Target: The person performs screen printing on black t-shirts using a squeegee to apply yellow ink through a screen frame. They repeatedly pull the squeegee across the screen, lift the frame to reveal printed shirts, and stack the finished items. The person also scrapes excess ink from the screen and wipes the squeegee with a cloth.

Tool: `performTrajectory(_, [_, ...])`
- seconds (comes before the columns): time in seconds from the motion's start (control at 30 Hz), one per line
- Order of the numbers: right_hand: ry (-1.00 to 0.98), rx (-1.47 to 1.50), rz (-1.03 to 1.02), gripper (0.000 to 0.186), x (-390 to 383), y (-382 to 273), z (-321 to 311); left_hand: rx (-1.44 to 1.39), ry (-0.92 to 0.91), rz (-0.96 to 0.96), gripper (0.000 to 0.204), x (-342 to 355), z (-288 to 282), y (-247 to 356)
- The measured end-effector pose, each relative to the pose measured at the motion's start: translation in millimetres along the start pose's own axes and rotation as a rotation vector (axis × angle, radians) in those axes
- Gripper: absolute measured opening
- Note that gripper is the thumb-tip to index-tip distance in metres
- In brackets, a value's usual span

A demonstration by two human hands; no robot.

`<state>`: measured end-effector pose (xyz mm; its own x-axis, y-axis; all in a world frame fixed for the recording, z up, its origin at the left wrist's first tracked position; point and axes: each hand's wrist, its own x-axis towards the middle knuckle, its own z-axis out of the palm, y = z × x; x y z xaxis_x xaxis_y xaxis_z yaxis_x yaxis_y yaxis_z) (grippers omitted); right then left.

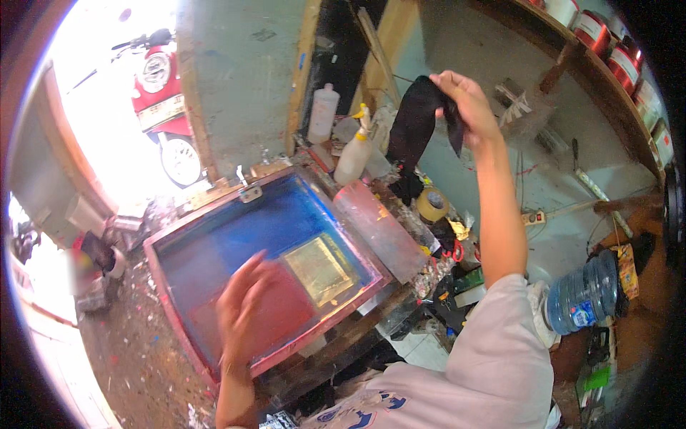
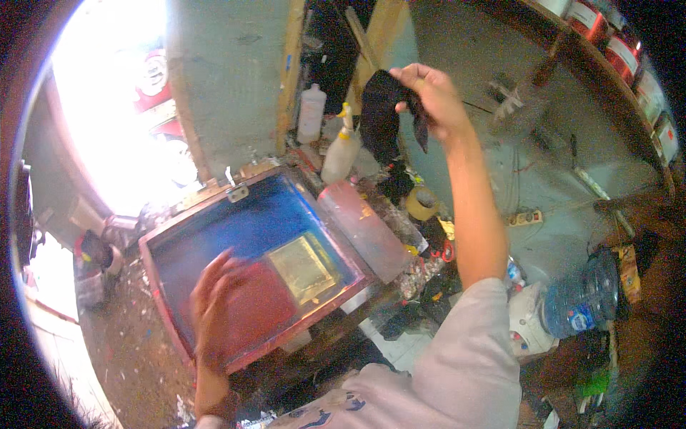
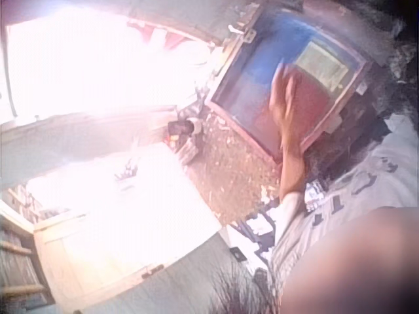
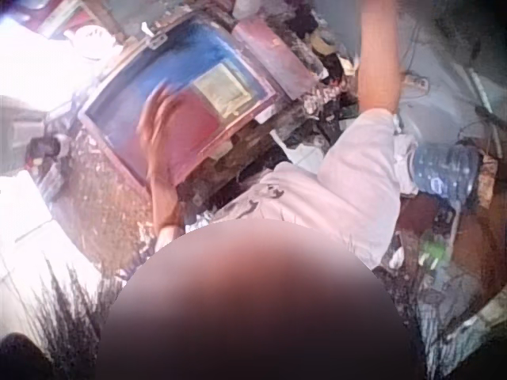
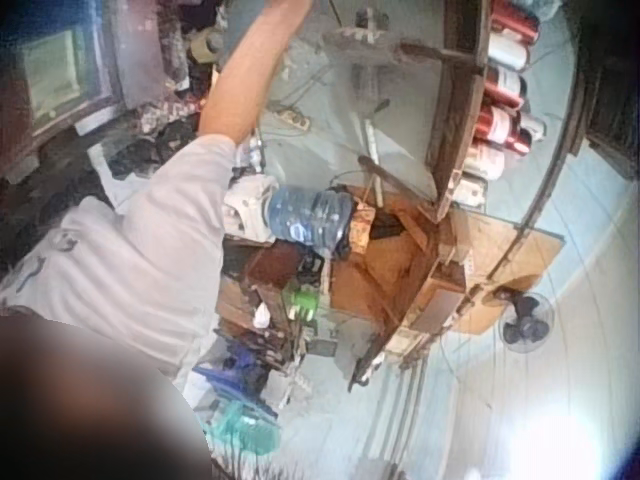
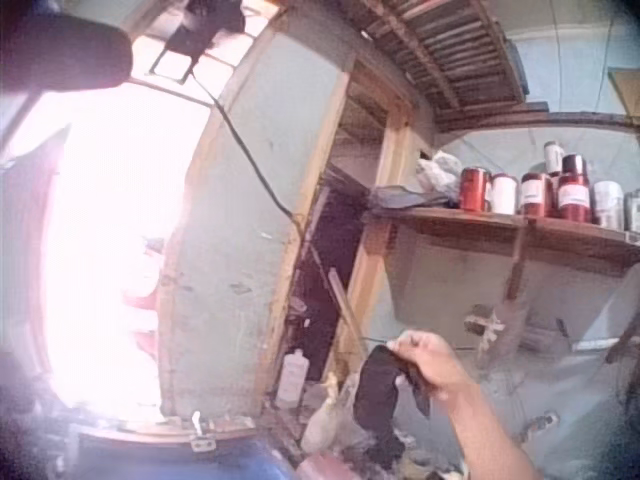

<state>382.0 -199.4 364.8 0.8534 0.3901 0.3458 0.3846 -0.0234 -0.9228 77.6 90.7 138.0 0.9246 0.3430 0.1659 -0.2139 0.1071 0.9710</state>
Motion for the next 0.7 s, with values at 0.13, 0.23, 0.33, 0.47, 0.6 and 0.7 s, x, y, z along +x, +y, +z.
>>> performTrajectory(0.13, [-0.051,-0.027,-0.136,0.022,-76.3,19.5,98.9,-0.639,-0.268,-0.239,0.056,50.5,66.4,-14.5])
performTrajectory(0.23, [-0.054,-0.280,-0.243,0.018,-146.9,62.8,147.1,-0.745,-0.227,-0.168,0.040,47.1,99.0,-34.2])
performTrajectory(0.33, [0.012,-0.790,-0.650,0.010,-194.5,97.6,162.4,-0.728,-0.121,-0.252,0.042,7.6,110.6,-64.8])
performTrajectory(0.47, [-0.289,-0.695,-0.297,0.036,-254.4,136.9,165.3,-0.533,0.048,-0.277,0.035,-31.2,102.5,-94.0])
performTrajectory(0.6, [-0.433,-0.688,-0.314,0.048,-292.0,153.4,175.6,-0.635,0.250,-0.595,0.030,-53.0,106.8,-104.4])
performTrajectory(0.7, [-0.324,-0.450,-0.193,0.029,-292.6,164.9,152.4,-0.782,0.131,-0.568,0.033,-64.0,111.2,-112.7])
